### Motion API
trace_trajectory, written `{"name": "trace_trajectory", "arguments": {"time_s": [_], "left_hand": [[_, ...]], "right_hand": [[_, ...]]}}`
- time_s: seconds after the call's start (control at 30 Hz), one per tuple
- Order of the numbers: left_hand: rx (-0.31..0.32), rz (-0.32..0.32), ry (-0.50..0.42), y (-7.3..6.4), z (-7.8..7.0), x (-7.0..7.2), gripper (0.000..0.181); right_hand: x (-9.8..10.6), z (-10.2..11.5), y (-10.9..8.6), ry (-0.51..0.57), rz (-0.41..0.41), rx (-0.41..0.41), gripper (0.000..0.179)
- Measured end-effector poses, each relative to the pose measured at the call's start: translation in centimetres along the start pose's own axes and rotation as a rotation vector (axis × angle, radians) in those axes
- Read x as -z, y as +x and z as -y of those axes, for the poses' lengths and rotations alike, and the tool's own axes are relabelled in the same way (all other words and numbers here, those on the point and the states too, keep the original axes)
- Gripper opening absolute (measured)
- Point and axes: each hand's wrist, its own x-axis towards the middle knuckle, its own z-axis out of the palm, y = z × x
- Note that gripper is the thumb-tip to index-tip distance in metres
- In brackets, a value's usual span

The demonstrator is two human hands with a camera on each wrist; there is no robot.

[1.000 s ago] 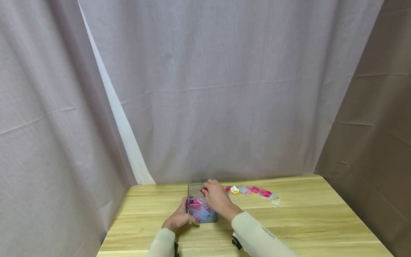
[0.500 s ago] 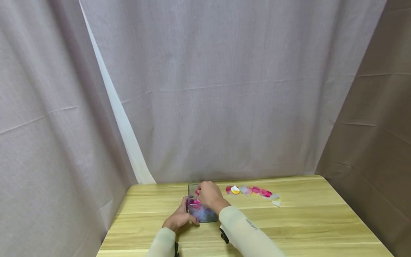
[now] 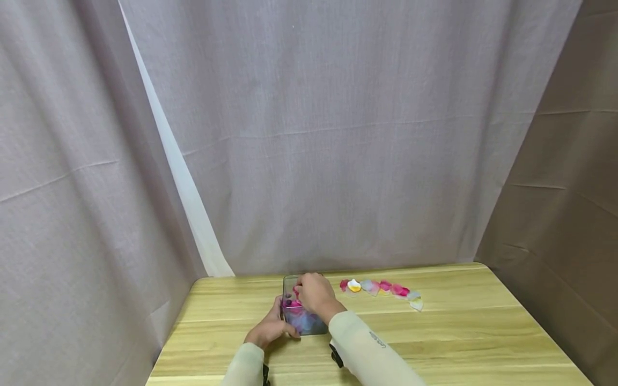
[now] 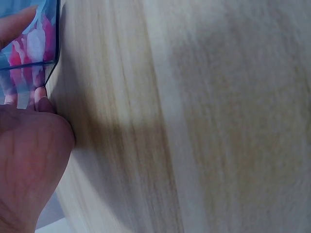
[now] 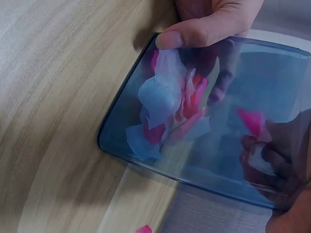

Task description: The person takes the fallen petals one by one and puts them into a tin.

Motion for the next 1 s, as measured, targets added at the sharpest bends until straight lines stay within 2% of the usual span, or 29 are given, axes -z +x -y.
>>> {"name": "trace_trajectory", "arguments": {"time_s": [0.2,0.4,0.67,0.87,1.0], "left_hand": [[0.01,-0.011,0.011,-0.06,0.0,0.01,0.116],[-0.006,-0.011,0.003,-0.05,0.02,-0.02,0.114],[0.001,-0.01,0.004,0.04,0.0,0.04,0.112],[0.005,-0.005,0.015,-0.27,-0.36,-0.02,0.114],[0.011,0.011,0.036,-0.22,-0.46,0.01,0.119]], "right_hand": [[-0.11,-0.04,-0.2,0.019,-0.004,-0.004,0.021],[-0.12,-0.11,-0.15,0.055,-0.021,-0.005,0.022],[-0.23,-0.23,-0.18,0.055,-0.042,-0.002,0.024],[-0.23,-0.36,-0.47,0.063,-0.097,0.049,0.025],[-0.02,-0.48,-0.77,0.151,-0.151,0.071,0.023]]}}
